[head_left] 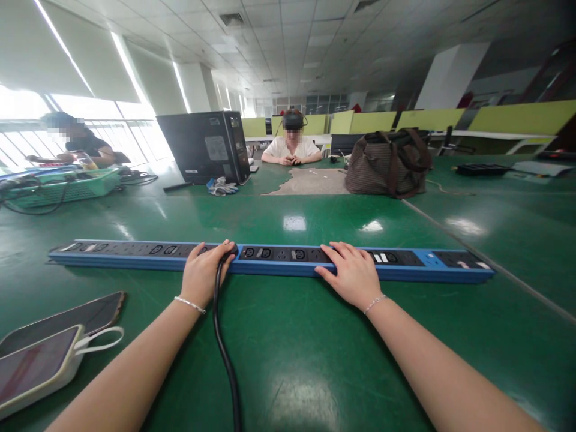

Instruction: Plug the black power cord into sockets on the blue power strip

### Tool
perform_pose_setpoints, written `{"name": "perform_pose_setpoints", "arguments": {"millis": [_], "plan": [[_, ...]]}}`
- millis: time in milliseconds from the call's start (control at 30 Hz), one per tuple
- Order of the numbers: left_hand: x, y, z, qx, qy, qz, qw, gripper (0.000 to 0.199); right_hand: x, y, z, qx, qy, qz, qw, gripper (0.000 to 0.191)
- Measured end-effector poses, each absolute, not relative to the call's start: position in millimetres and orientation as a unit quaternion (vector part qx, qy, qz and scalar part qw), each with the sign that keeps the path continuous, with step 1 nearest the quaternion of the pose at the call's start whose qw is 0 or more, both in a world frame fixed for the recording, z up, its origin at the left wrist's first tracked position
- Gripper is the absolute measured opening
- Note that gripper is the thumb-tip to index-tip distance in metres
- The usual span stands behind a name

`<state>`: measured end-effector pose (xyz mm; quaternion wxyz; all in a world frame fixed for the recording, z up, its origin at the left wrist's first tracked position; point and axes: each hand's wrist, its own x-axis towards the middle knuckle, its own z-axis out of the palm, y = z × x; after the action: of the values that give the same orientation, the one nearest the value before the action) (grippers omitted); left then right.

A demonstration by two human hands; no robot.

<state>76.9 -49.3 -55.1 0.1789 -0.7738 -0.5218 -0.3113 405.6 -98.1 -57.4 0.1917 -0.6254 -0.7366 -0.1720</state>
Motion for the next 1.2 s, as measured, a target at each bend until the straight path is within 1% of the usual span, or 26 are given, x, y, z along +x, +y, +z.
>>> {"name": "perform_pose_setpoints", "arguments": {"millis": [233,400,467,600,733,900,1000,1100,1200], "plan": [[77.9,-51.9,-58.4,-0.765,-0.542,-0.325,0.126,0.032,406.0,-97.0,-59.2,-0.625,-0.735,-0.174,0.198,0.050],[79.6,-51.1,-61.2,-0.760,-0.540,-0.347,0.105,0.030,405.3,-97.3,-58.9,-0.625,-0.734,-0.172,0.202,0.050],[80.9,-51.3,-57.7,-0.749,-0.535,-0.381,0.092,0.029,405.2,-97.3,-58.7,-0.625,-0.734,-0.174,0.202,0.050],[83.8,-55.7,-44.9,-0.662,-0.539,-0.509,0.109,0.031,405.2,-97.4,-58.5,-0.623,-0.734,-0.178,0.203,0.050],[89.9,-61.4,-42.4,-0.671,-0.573,-0.461,0.095,0.033,405.1,-97.8,-58.3,-0.623,-0.734,-0.180,0.204,0.050],[120.9,-61.9,-43.0,-0.710,-0.548,-0.439,0.054,0.032,404.7,-97.8,-59.1,-0.623,-0.732,-0.180,0.209,0.049],[149.1,-62.4,-37.4,-0.752,-0.532,-0.387,0.035,0.031,404.4,-98.2,-59.1,-0.625,-0.730,-0.178,0.212,0.049],[170.5,-63.5,-33.1,-0.781,-0.524,-0.337,0.039,0.031,404.0,-98.9,-58.6,-0.626,-0.731,-0.173,0.211,0.049],[179.6,-64.0,-32.9,-0.785,-0.528,-0.321,0.051,0.032,403.6,-99.2,-58.3,-0.627,-0.730,-0.170,0.213,0.049]]}}
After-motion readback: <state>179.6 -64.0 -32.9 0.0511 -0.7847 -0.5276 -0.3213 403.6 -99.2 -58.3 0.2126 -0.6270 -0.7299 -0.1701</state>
